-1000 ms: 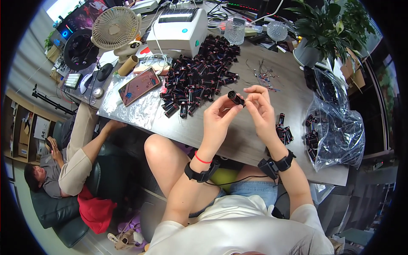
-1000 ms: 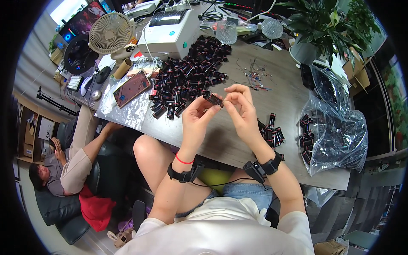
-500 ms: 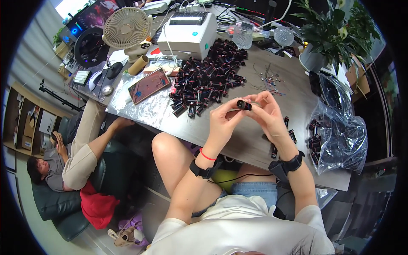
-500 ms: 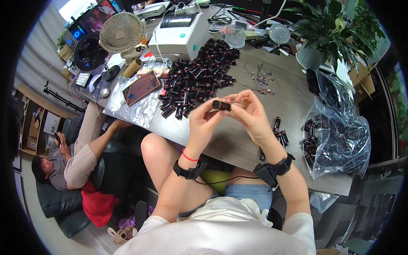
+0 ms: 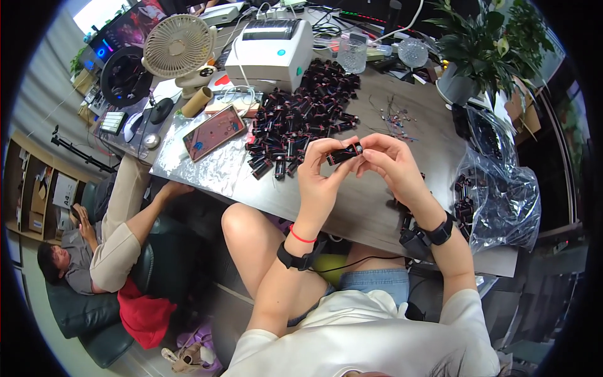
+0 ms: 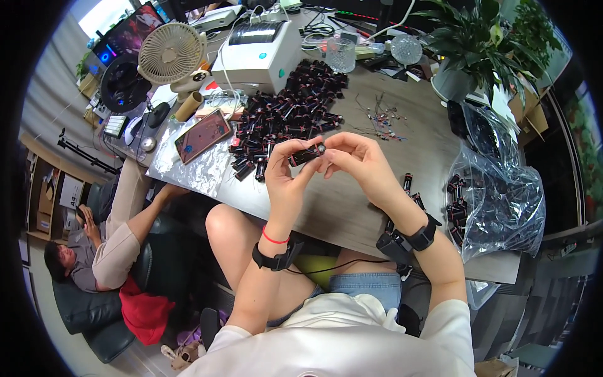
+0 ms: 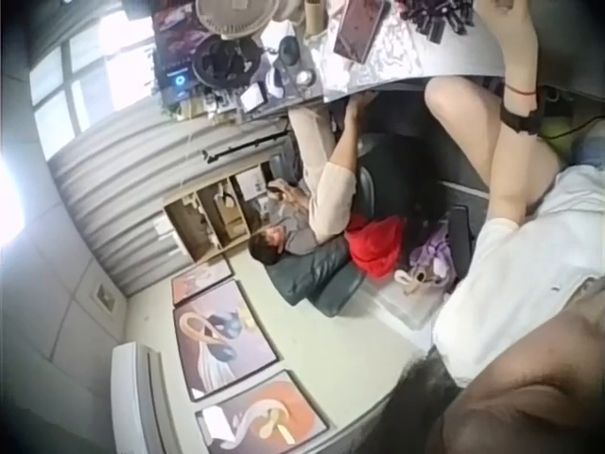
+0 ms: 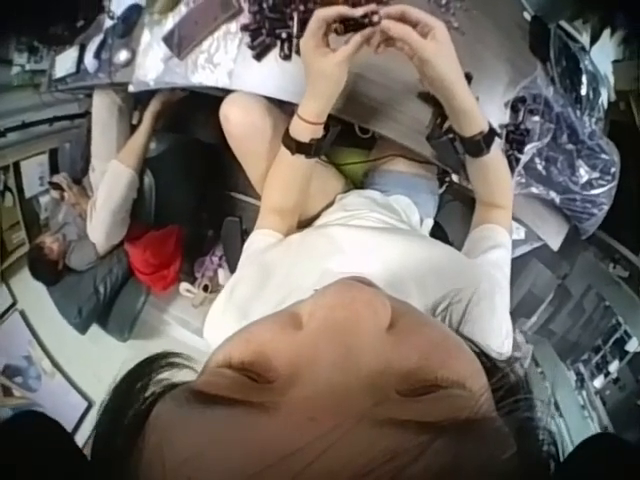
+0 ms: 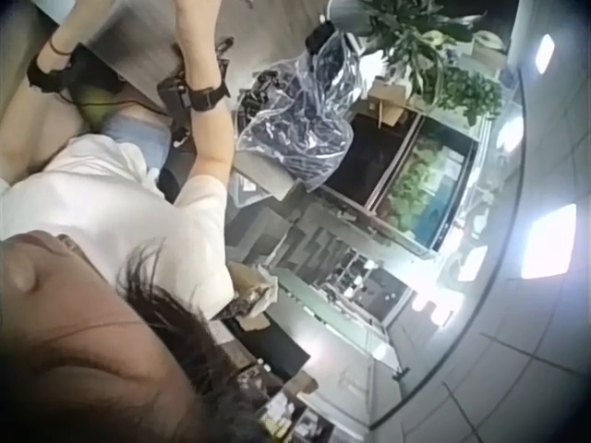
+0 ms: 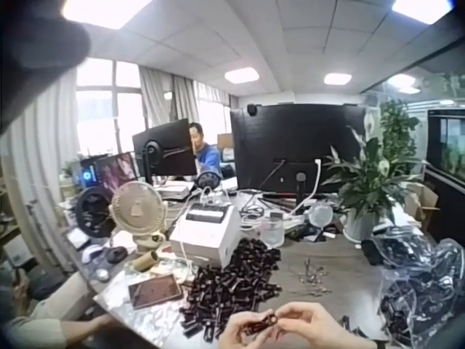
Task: The person picks up a battery holder and a small light, inserts the light into the holder by hand, and then places the assembled unit onto the table.
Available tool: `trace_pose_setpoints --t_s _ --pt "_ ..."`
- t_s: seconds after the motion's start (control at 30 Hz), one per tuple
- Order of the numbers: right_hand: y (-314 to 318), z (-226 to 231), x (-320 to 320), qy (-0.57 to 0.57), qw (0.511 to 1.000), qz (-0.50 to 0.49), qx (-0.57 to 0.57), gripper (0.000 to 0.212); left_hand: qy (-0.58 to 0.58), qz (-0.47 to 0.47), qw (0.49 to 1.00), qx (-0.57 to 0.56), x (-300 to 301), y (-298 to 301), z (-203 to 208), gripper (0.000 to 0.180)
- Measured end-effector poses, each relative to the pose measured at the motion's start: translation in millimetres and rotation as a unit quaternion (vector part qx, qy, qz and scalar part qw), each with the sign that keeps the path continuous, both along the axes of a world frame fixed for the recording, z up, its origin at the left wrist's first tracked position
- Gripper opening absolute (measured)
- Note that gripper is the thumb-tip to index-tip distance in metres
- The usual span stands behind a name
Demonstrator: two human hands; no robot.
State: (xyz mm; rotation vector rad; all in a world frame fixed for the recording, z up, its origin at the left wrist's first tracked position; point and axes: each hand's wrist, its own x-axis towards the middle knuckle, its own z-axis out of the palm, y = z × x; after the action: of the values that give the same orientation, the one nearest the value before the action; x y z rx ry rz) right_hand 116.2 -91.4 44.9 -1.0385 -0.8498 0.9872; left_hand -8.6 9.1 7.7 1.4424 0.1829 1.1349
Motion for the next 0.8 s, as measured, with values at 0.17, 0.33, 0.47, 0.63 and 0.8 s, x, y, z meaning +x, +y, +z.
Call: trace_pose_setpoints --t_s 0.17,0.33,0.47,0.63,0.8 --pt "-3 -1 5 -0.06 0.998 0.003 -0.002 0.018 -0.011 0.008 0.998 0.055 1 0 0 0.027" --pt "-6 7 2 -0.086 0.996 -0.001 -0.004 0.015 -0.012 0.017 0.997 0.078 1 0 0 0.026" --pt "-7 5 0 -0.096 0.995 -0.007 0.002 0.014 0.007 0.006 0.995 0.097 -3 1 -2 0.032" --pt "-9 2 -2 -0.074 0.997 -0.014 0.031 0.013 -0.002 0.017 0.986 0.164 -2 1 -2 0.037" --pt "-10 -1 -6 -0.081 0.995 -0.041 0.029 0.012 -0.007 0.026 0.981 0.19 -2 1 -2 0.037"
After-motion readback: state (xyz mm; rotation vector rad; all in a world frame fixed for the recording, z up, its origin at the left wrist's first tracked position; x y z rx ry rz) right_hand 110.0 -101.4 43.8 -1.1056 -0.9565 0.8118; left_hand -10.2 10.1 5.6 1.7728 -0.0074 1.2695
